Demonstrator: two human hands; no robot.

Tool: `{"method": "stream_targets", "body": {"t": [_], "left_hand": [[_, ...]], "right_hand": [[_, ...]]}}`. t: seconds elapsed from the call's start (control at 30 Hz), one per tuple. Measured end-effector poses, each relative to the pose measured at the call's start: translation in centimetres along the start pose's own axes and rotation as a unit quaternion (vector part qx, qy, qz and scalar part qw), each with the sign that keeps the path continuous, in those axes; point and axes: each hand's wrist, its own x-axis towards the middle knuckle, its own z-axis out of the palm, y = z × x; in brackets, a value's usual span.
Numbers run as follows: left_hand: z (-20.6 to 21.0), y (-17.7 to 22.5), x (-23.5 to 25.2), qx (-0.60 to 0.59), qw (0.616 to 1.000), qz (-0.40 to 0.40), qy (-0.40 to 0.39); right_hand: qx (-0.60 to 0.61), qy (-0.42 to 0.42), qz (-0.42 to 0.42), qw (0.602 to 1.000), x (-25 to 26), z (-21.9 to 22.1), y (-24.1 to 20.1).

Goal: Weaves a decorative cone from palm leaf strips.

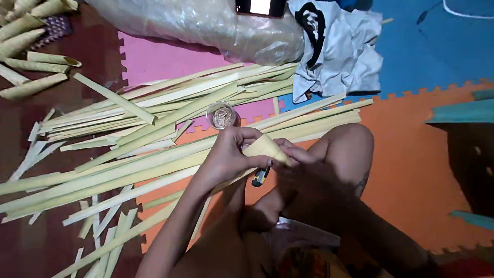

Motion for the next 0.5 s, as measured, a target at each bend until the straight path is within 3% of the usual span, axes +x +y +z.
{"method": "stream_targets", "body": {"t": [0.07, 0.23, 0.33, 0.4, 0.47, 0.5], "left_hand": [[-0.1, -0.5, -0.1, -0.016, 1.000, 0.018, -0.005], [0.2, -0.2, -0.5, -0.025, 1.000, 0.001, 0.012], [-0.2, -0.7, -0.7, -0.043, 0.999, 0.017, -0.015], [-0.3, -1.0, -0.8, -0.052, 0.998, 0.034, -0.012], [-0.5, -1.2, -1.1, -0.061, 0.997, 0.047, 0.001], [-0.6, -1.3, -1.4, -0.062, 0.997, 0.052, 0.007]], "right_hand": [[0.053, -0.048, 0.019, 0.997, 0.1, -0.4, -0.1], [-0.144, 0.027, -0.081, 0.986, 0.1, 0.3, 0.8], [0.050, -0.018, 0.066, 0.996, 0.0, 0.2, -0.2], [0.105, -0.069, 0.088, 0.988, 0.2, -0.3, -0.2], [-0.082, 0.001, -0.030, 0.996, 0.0, 0.4, 0.1], [-0.206, 0.032, -0.116, 0.971, -0.2, 0.5, 0.4]]}}
